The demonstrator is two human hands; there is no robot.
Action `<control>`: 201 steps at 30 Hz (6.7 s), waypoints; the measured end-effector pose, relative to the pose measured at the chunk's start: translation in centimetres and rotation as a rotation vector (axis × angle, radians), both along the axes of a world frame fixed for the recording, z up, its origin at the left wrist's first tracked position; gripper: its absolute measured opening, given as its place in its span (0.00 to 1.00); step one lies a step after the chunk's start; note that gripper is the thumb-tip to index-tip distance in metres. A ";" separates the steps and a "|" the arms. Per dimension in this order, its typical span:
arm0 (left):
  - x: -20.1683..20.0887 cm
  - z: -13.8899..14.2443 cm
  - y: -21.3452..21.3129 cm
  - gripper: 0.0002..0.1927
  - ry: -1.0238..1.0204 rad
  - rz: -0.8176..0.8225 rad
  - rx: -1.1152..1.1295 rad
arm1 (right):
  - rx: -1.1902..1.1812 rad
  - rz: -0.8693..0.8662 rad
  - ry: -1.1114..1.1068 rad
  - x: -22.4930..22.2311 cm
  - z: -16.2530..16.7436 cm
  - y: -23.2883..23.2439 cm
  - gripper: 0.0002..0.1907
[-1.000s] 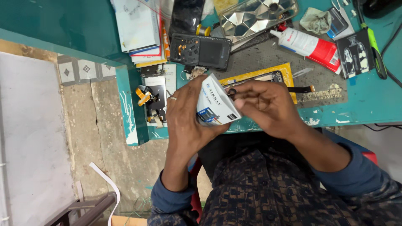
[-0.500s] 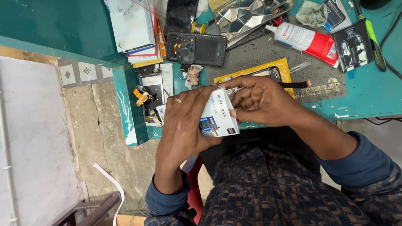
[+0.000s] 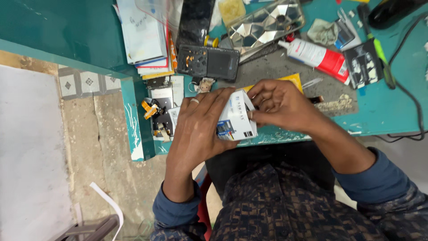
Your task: The person applies a liquid from a bottle onto an opened smartphone, wipes the phone interior with a cloth, opens a boxed replacement battery and peels its plastic packaging, then places the new battery into the phone body and presses it into position.
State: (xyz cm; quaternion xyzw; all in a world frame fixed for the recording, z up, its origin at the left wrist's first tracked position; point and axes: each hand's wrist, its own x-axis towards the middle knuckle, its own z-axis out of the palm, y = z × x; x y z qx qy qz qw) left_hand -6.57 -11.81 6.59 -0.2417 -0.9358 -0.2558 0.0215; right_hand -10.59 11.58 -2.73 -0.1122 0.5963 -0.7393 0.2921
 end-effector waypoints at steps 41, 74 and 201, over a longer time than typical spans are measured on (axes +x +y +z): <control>-4.9 -1.1 -1.1 0.53 -0.532 -0.459 0.253 | 0.310 -0.181 0.884 0.1 6.7 1.9 0.10; -2.7 -0.6 -3.0 0.58 -0.170 0.078 -0.071 | -0.059 -0.351 -0.065 -3.6 2.8 1.4 0.24; 4.3 -7.0 5.5 0.16 -0.673 0.364 1.698 | 0.605 -0.203 1.409 2.3 7.7 3.9 0.18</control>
